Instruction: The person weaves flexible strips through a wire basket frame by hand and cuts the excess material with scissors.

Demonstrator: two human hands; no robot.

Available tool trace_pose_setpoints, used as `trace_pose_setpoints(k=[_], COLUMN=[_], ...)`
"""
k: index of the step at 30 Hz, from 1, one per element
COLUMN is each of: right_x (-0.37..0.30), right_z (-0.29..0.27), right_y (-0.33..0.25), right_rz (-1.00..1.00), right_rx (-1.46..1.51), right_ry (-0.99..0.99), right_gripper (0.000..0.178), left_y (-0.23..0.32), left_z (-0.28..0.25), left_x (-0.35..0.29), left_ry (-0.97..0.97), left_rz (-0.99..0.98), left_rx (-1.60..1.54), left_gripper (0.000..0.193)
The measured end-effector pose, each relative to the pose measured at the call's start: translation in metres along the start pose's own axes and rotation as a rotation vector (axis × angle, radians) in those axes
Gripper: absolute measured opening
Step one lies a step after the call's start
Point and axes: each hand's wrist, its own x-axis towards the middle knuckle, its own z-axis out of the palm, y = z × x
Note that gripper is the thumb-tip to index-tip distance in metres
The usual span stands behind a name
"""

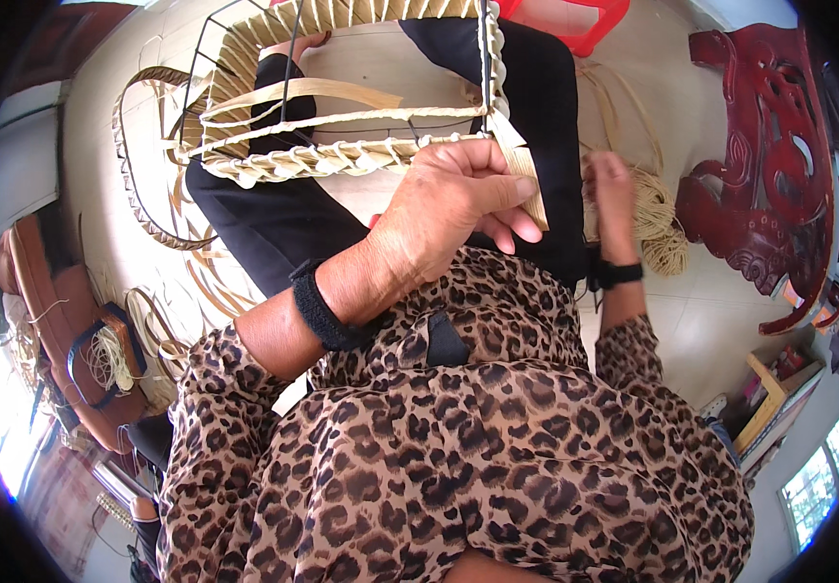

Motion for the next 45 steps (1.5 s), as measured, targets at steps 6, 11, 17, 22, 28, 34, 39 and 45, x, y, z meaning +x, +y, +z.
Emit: trace_pose_setpoints(k=[6, 11, 17, 22, 28, 34, 39, 45], right_x=[-0.054, -0.059, -0.058, -0.06, -0.065, -0.078, -0.092, -0.07], right_z=[0.002, 0.015, 0.022, 0.026, 0.03, 0.008, -0.049, -0.078], right_y=[-0.117, -0.135, -0.131, -0.129, -0.129, -0.119, -0.101, -0.078], right_rz=[-0.214, -0.241, -0.311, -0.357, -0.565, -0.837, -0.388, -0.473], right_rx=[0.143, 0.133, 0.129, 0.116, 0.014, 0.139, -0.004, -0.652], right_ry=[-0.375, -0.465, -0.442, -0.342, -0.2, -0.398, -0.652, -0.348], right_gripper=[0.022, 0.018, 0.012, 0.009, 0.006, 0.003, 0.002, 0.014], left_y=[-0.005, -0.007, -0.007, -0.003, 0.0, 0.002, -0.001, 0.003], left_z=[-0.004, -0.002, -0.004, -0.006, -0.004, -0.005, -0.011, -0.007], left_x=[0.006, 0.01, 0.01, 0.013, 0.015, 0.018, 0.018, 0.013], left_ry=[0.025, 0.044, 0.053, 0.05, 0.133, 0.105, 0.045, -0.022], left_rz=[0.025, 0.048, 0.044, 0.042, 0.028, 0.006, 0.011, 0.009], left_rx=[0.026, 0.105, 0.104, -0.246, -0.307, -0.321, -0.323, -0.333], left_gripper=[0.009, 0.009, 0.01, 0.014, 0.016, 0.016, 0.013, 0.016])
